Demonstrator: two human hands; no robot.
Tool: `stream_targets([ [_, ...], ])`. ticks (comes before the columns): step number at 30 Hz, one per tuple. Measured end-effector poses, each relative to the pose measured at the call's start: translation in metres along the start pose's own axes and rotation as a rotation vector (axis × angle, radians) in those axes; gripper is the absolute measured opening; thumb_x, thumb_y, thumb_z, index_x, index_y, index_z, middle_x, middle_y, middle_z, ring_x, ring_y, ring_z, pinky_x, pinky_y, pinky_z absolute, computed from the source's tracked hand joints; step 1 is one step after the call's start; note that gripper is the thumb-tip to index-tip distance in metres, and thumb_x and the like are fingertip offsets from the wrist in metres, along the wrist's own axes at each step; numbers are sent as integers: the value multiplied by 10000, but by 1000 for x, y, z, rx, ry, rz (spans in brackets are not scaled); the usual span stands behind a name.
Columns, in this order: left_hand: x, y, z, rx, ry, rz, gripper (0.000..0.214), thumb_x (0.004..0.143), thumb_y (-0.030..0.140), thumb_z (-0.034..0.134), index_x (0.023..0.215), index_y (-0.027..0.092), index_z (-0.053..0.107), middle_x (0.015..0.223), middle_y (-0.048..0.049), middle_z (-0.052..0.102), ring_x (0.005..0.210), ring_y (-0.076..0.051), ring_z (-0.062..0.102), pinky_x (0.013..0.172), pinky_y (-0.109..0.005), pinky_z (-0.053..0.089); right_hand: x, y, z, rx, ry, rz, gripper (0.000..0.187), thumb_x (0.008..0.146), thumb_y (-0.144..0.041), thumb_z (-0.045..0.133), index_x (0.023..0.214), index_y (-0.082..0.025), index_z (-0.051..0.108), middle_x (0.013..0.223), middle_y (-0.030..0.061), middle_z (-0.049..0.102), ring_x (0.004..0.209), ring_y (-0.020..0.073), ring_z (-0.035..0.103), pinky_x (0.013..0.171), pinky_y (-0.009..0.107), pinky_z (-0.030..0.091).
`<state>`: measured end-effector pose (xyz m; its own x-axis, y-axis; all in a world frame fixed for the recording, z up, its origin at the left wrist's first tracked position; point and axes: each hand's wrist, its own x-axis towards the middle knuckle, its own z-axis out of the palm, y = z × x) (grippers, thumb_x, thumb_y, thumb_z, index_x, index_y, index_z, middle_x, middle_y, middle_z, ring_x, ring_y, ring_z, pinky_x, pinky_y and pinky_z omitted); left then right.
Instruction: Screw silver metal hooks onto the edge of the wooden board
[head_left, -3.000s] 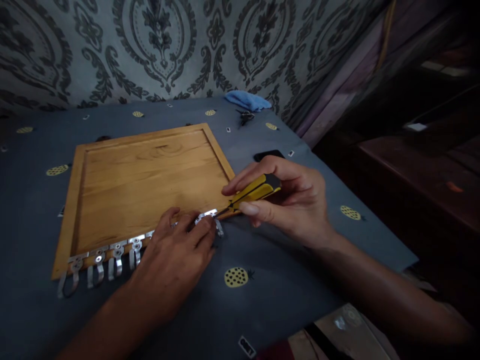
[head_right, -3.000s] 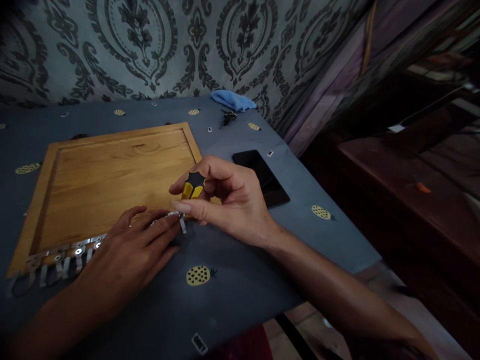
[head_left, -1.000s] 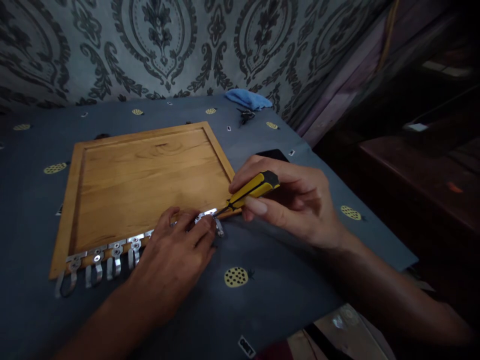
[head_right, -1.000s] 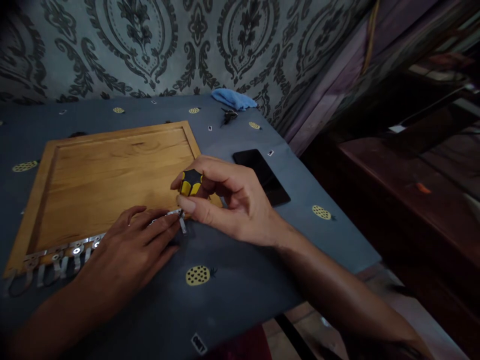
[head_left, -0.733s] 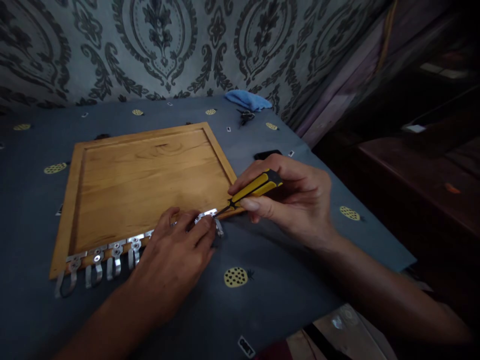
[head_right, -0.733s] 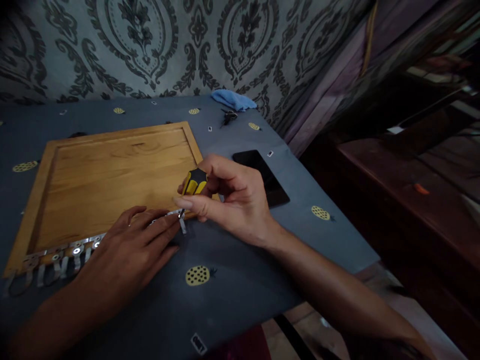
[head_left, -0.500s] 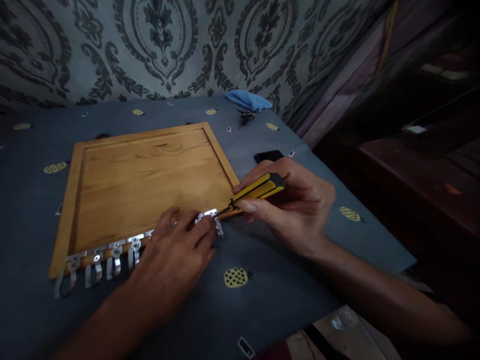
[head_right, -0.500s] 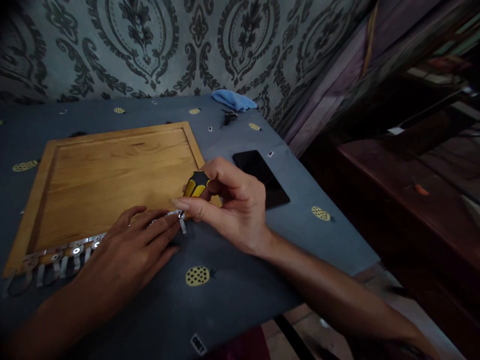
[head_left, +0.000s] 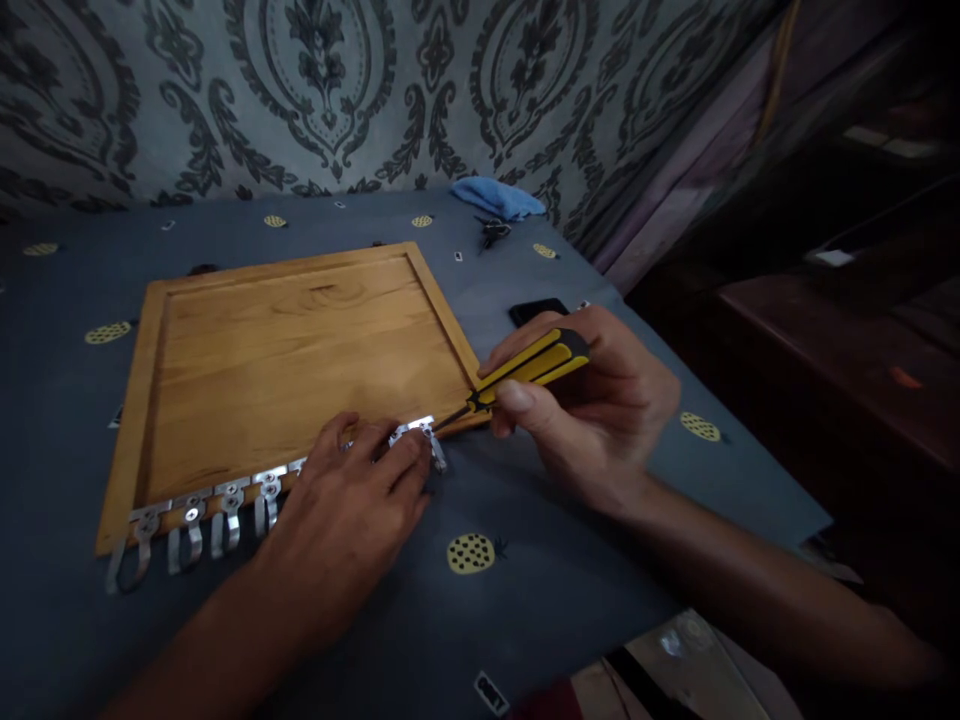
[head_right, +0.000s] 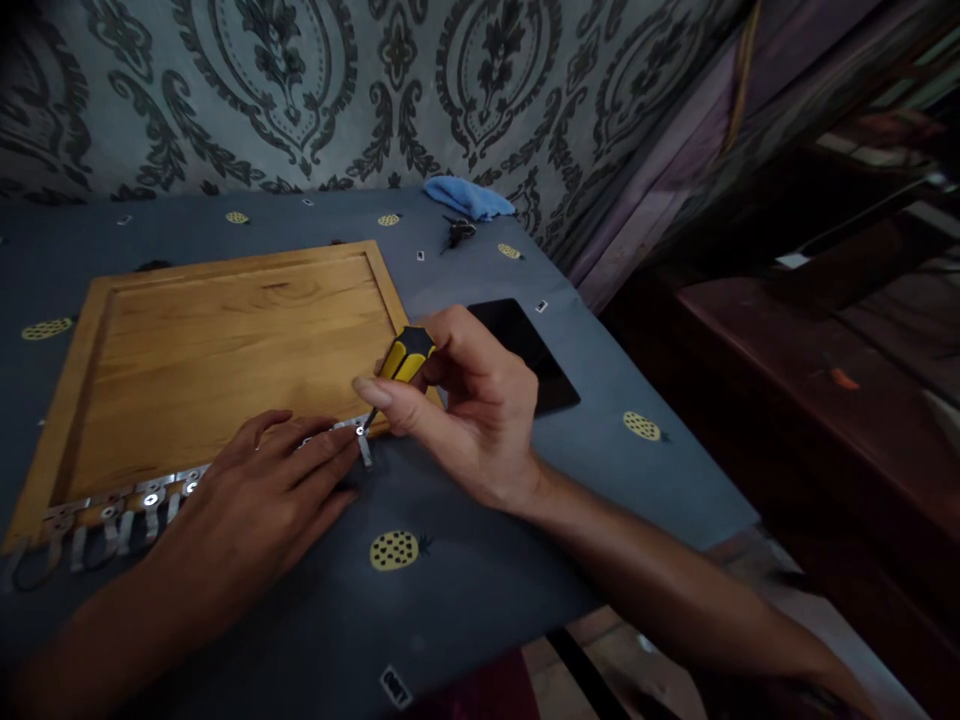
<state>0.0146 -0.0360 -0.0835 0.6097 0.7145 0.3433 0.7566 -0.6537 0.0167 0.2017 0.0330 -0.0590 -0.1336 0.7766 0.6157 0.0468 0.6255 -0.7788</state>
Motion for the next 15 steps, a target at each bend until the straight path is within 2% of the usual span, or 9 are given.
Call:
stream_targets([
  [3,0,0,0,5,-10,19,133,938,177,602,911,181,732,1114,-62,741,1037,-290,639,950,-502,432,0,0,1,20,-21,13,280,817,-441,807,746,-256,609,687,-32,632,470,103,539,406,261,449],
  [8,1,1,-1,-5,-4,-1,156,941,191,608,1026,139,728,1105,-66,745,1021,-289,644,938,-505,447,1,0,1,57,-55,-8,235,834,-388,800,748,-258,624,674,-33,651,484,108,573,416,251,465],
  [15,0,1,0,-21,-1,-10,204,944,188,596,1093,108,710,1107,-77,744,1034,-300,644,942,-515,452,0,-1,-2,-61,-99,-9,285,798,-411,828,722,-239,613,664,-26,645,564,134,595,498,284,475],
])
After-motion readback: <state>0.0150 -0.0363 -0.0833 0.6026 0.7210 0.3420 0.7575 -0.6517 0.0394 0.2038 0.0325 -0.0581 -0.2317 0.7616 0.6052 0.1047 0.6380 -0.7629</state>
